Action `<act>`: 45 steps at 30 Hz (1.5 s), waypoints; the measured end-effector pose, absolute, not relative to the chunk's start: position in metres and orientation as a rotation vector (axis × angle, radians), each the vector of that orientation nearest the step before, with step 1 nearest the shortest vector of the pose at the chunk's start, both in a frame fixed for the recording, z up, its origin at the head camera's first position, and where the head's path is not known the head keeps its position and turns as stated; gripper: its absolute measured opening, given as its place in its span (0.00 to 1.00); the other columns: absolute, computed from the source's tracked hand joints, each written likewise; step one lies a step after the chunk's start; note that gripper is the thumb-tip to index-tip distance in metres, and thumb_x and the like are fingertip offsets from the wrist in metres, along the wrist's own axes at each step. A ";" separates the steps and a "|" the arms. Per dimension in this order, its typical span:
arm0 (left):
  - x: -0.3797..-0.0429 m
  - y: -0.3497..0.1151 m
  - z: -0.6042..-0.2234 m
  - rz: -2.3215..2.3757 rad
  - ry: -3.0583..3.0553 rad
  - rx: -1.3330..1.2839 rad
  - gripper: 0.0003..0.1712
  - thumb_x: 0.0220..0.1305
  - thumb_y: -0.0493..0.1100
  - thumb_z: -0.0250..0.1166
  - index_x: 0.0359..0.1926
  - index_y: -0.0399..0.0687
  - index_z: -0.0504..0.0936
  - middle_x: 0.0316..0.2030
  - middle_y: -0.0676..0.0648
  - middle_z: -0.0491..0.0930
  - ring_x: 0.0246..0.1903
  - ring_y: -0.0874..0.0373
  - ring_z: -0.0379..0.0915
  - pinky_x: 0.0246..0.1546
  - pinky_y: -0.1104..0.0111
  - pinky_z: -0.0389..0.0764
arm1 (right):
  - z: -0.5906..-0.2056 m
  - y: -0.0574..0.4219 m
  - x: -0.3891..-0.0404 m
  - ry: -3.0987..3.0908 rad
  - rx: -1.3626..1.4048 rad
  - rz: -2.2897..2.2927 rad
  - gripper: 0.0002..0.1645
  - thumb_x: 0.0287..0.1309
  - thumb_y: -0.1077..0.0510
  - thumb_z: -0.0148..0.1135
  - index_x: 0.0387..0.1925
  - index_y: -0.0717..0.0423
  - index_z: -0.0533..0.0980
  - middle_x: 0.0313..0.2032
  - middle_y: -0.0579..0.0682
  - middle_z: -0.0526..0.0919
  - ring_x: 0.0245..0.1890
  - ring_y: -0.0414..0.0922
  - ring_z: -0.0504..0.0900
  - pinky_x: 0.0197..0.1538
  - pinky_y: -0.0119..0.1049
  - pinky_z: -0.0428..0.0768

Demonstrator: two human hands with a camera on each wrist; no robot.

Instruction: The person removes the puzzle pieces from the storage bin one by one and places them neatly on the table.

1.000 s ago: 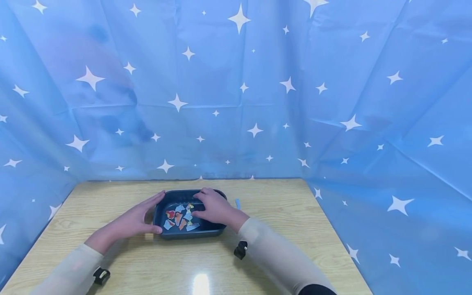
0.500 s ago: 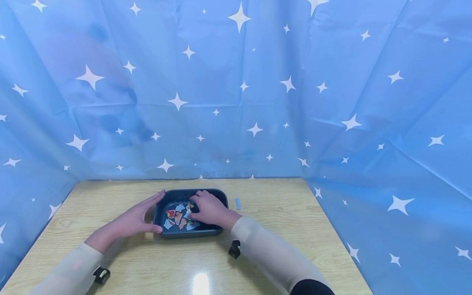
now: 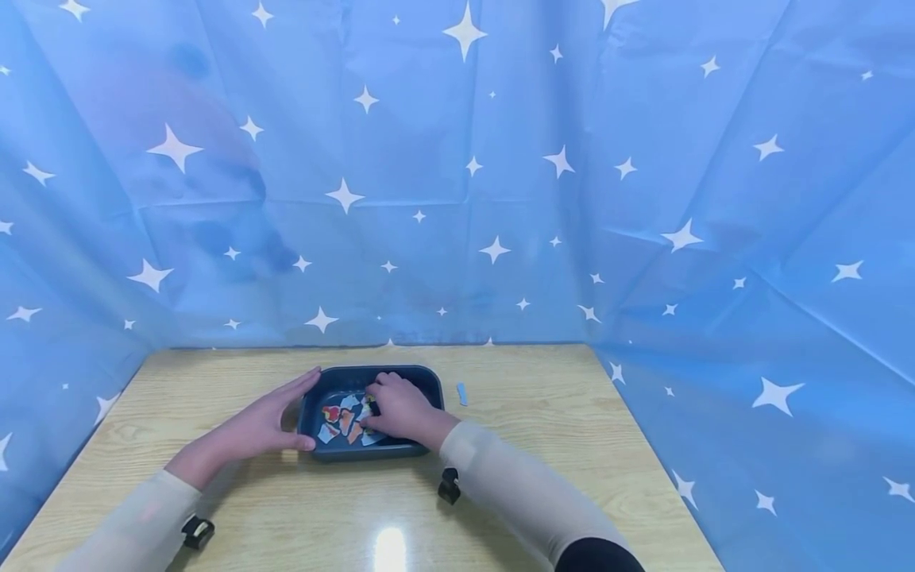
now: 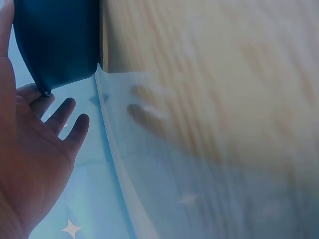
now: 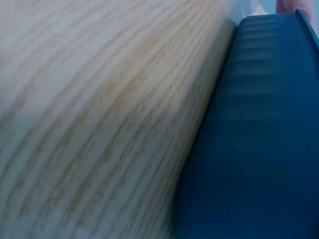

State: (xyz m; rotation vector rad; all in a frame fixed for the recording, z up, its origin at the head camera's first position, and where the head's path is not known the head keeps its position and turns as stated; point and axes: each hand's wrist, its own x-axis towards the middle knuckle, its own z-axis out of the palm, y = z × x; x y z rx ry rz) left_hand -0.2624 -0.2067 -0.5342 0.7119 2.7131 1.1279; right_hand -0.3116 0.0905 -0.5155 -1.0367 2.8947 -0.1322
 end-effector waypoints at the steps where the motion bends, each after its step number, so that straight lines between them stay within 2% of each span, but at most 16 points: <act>1: -0.263 -0.207 -0.534 1.130 2.712 0.713 0.71 0.61 0.66 0.83 0.91 0.48 0.50 0.89 0.41 0.46 0.85 0.31 0.44 0.79 0.31 0.57 | -0.516 0.090 -0.311 2.897 -1.036 -0.127 0.38 0.73 0.34 0.73 0.73 0.51 0.81 0.58 0.46 0.83 0.52 0.42 0.80 0.55 0.37 0.83; 6: -0.265 -0.207 -0.537 1.134 2.712 0.705 0.72 0.59 0.67 0.83 0.91 0.51 0.50 0.90 0.44 0.46 0.86 0.33 0.44 0.80 0.32 0.57 | -0.519 0.090 -0.312 2.904 -1.030 -0.114 0.38 0.74 0.35 0.72 0.74 0.52 0.80 0.57 0.47 0.81 0.51 0.41 0.78 0.52 0.36 0.82; 17: -0.264 -0.207 -0.534 1.130 2.721 0.697 0.71 0.60 0.66 0.83 0.91 0.50 0.50 0.90 0.43 0.46 0.85 0.32 0.44 0.79 0.31 0.57 | -0.519 0.087 -0.312 2.879 -0.988 -0.238 0.36 0.73 0.39 0.75 0.72 0.52 0.82 0.57 0.47 0.80 0.52 0.41 0.77 0.51 0.34 0.83; 27: -0.264 -0.208 -0.535 1.127 2.723 0.725 0.71 0.61 0.67 0.82 0.91 0.48 0.50 0.90 0.44 0.46 0.85 0.31 0.45 0.78 0.31 0.58 | -0.520 0.085 -0.313 2.869 -0.889 -0.307 0.37 0.69 0.41 0.78 0.72 0.51 0.82 0.59 0.47 0.81 0.56 0.42 0.78 0.55 0.36 0.84; 34: -0.264 -0.207 -0.536 1.119 2.731 0.734 0.71 0.62 0.67 0.81 0.91 0.48 0.50 0.89 0.41 0.46 0.85 0.29 0.45 0.78 0.30 0.59 | -0.523 0.087 -0.314 2.859 -0.886 -0.381 0.38 0.67 0.42 0.78 0.73 0.52 0.80 0.58 0.48 0.79 0.52 0.42 0.75 0.49 0.36 0.83; 45: -0.263 -0.207 -0.535 1.132 2.720 0.721 0.71 0.61 0.68 0.82 0.90 0.47 0.51 0.90 0.43 0.46 0.85 0.31 0.44 0.79 0.31 0.58 | -0.518 0.095 -0.313 2.849 -0.918 -0.578 0.37 0.63 0.47 0.77 0.72 0.51 0.81 0.57 0.45 0.77 0.50 0.41 0.73 0.46 0.36 0.79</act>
